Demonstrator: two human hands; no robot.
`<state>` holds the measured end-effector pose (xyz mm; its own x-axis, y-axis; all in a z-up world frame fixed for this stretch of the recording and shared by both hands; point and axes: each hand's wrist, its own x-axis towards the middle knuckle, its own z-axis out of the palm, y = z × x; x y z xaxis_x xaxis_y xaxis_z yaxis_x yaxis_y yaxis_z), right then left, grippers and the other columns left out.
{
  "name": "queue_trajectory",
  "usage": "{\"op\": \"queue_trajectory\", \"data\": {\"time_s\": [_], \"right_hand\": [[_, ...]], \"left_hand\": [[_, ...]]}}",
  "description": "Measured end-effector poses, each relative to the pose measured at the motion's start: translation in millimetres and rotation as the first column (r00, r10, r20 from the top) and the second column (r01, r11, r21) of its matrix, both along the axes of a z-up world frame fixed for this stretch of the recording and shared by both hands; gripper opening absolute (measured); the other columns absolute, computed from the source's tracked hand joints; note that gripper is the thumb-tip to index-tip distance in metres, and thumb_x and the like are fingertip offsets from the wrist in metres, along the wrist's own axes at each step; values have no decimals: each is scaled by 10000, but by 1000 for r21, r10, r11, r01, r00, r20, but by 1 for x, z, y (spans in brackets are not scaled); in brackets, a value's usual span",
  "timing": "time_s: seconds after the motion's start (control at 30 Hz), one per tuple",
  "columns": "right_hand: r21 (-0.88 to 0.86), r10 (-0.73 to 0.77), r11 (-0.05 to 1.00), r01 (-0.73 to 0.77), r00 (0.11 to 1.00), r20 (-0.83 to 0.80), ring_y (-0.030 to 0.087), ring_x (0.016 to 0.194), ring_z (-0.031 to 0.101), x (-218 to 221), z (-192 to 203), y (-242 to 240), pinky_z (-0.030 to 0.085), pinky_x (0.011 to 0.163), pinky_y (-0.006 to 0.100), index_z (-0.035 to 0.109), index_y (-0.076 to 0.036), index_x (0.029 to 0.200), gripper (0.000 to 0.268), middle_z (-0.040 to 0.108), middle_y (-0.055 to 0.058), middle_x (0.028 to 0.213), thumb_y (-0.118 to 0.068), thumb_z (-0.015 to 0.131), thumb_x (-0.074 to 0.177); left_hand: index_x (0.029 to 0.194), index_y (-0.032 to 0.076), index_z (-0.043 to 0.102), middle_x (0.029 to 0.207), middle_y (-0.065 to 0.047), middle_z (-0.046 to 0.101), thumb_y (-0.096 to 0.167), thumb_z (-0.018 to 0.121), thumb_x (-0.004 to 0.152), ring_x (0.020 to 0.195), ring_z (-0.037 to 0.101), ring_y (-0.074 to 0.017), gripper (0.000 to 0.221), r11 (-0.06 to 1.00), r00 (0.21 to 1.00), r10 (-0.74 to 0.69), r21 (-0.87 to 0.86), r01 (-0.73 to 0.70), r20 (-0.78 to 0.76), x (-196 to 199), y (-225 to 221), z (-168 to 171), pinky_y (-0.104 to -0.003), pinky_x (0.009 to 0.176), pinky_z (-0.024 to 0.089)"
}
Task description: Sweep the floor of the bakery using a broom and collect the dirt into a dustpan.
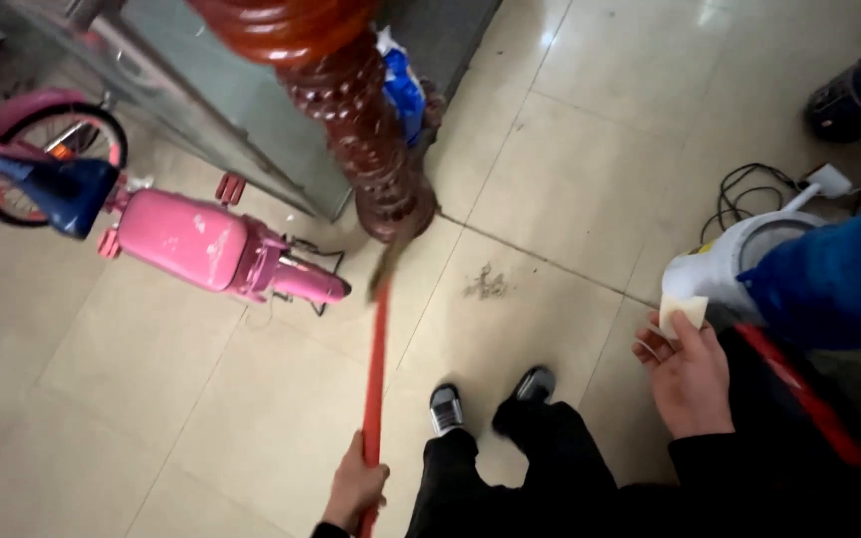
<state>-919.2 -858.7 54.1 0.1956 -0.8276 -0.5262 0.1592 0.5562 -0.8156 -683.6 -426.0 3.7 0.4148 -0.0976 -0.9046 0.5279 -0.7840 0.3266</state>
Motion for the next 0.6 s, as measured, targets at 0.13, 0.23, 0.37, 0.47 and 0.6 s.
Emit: {"op": "queue_trajectory", "data": {"time_s": [0.13, 0.23, 0.37, 0.47, 0.6], "right_hand": [[11, -7, 1000, 7, 1000, -7, 193, 918, 726, -6, -10, -38, 583, 820, 356, 628, -268, 1304, 195, 746, 24, 1165, -282, 702, 1125], [13, -27, 1000, 27, 999, 28, 174, 878, 717, -12, -11, -71, 577, 799, 338, 682, -227, 1331, 204, 763, 25, 1116, -252, 700, 1129], [30, -26, 999, 26, 999, -23, 183, 901, 725, -17, -4, -118, 586, 833, 372, 614, -231, 1314, 160, 770, 43, 1160, -258, 667, 1166], [87, -32, 996, 36, 998, -49, 169, 898, 683, -17, -4, -149, 565, 816, 338, 659, -255, 1396, 268, 760, 18, 1140, -272, 686, 1130], [162, -11, 987, 13, 1000, -13, 202, 949, 766, -7, -13, -181, 609, 881, 360, 648, -293, 1200, 114, 793, 1, 1190, -325, 733, 1132]], "left_hand": [[1161, 27, 569, 919, -187, 589, 62, 662, 838, 463, 627, -326, 338, 971, 971, 235, 24, -237, 41, -17, -39, -85, -433, 346, 417], [842, 68, 620, 718, -86, 561, 54, 596, 760, 595, 573, -219, 86, 992, 990, 105, -73, -98, 94, -29, -111, -156, -390, 427, 492], [865, 0, 656, 534, -204, 586, -32, 496, 754, 377, 606, -325, 198, 998, 999, -35, -59, 34, -17, -17, -248, -96, -507, 254, 418], [1286, 51, 578, 625, -124, 564, 81, 615, 923, 387, 564, -227, 367, 997, 995, -30, -80, 22, -98, -3, -274, -117, -372, 265, 359], [1550, 123, 704, 1212, -162, 806, 138, 778, 752, 1037, 767, -294, 802, 964, 973, -188, -166, 210, 136, 17, -216, -92, -426, 887, 602]]}}
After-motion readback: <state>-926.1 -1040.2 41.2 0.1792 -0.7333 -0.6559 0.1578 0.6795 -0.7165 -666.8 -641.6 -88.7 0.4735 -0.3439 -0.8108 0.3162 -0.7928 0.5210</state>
